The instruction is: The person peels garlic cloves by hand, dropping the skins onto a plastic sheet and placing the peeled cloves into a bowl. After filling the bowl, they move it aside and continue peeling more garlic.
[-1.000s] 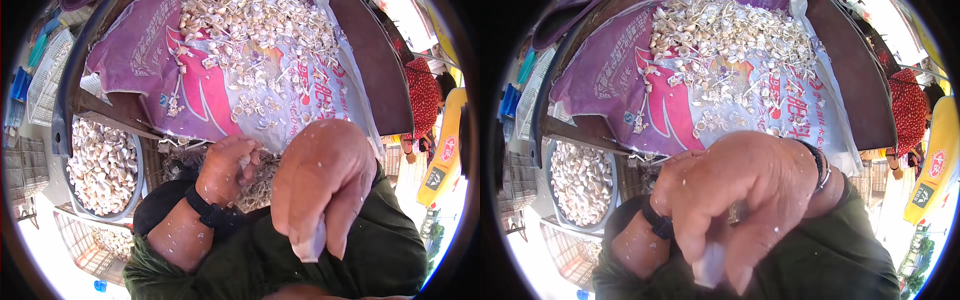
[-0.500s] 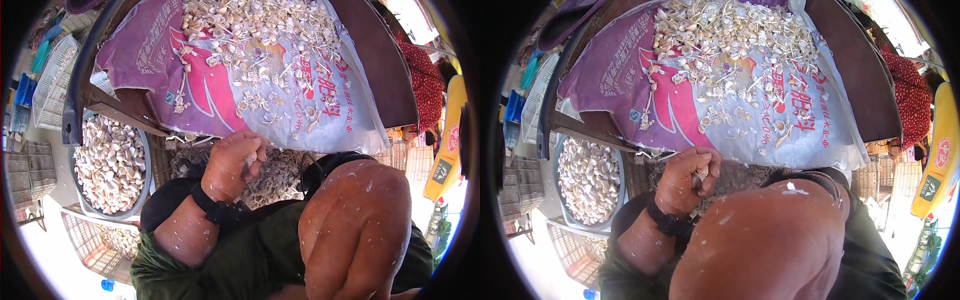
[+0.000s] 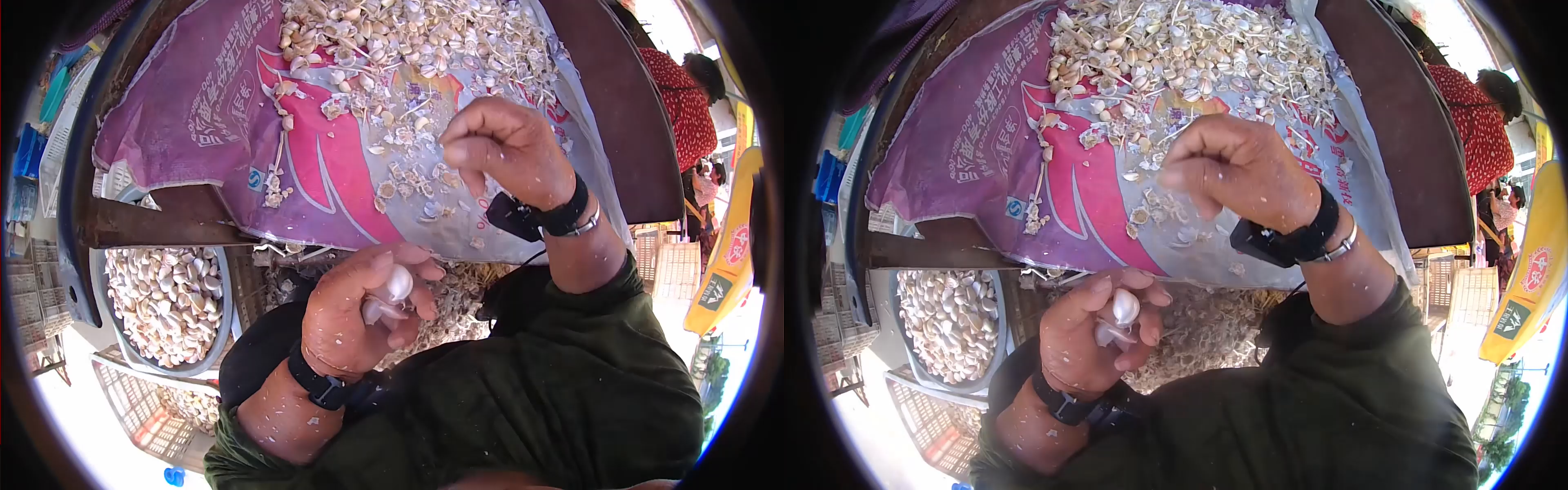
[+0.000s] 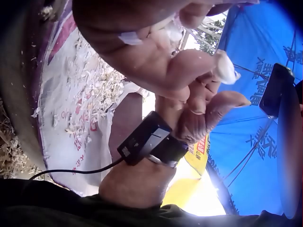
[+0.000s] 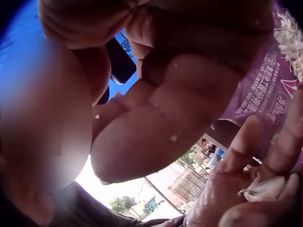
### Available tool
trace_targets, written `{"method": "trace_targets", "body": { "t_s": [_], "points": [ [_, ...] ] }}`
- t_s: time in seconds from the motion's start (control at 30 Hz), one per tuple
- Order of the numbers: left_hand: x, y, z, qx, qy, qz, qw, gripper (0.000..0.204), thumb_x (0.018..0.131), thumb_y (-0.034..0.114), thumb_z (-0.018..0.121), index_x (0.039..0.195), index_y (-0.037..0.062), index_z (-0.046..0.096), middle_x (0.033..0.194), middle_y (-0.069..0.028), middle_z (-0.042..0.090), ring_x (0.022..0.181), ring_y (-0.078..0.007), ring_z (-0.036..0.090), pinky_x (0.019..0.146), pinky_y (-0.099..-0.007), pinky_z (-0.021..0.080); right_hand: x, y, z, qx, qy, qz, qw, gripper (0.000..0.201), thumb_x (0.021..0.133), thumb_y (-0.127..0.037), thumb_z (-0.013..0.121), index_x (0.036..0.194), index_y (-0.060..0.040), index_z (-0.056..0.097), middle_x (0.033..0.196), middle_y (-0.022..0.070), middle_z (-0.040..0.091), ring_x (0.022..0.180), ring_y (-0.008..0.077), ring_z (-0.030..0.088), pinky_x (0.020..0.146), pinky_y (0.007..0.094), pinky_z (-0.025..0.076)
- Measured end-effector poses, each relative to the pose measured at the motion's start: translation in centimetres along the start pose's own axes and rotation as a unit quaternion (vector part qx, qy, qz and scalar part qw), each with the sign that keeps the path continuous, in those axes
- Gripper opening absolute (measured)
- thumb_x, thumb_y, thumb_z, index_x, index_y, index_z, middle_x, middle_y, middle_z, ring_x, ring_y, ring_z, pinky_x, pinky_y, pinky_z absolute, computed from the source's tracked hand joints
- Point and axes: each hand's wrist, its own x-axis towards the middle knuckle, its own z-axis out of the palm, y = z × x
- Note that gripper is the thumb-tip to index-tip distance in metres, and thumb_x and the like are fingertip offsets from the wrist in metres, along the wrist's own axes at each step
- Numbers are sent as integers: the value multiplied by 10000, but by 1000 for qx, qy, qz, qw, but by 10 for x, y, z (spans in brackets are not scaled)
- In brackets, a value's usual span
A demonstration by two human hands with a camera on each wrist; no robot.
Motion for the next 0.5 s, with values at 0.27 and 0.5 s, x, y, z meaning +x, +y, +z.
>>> {"method": "trace_targets", "body": {
  "t_s": [0.27, 0.5],
  "points": [
    [5, 7, 7, 49, 65, -33, 996, 221, 863, 139, 574, 1005, -15, 643, 859, -131, 657, 555, -143, 564, 444, -244, 367, 127, 156, -83, -403, 116, 74, 905, 273, 896, -154, 563, 1134, -44, 639, 1007, 156, 692, 915, 275, 676, 798, 348, 534],
    [6, 6, 9, 60, 106, -28, 992, 209, 869, 132, 566, 999, -16, 639, 843, -116, 656, 562, -138, 575, 448, -241, 369, 125, 140, -75, -339, 75, 183, 920, 275, 858, -203, 634, 1065, -21, 636, 918, 134, 690, 745, 231, 667, 641, 333, 526]
  ]
}}
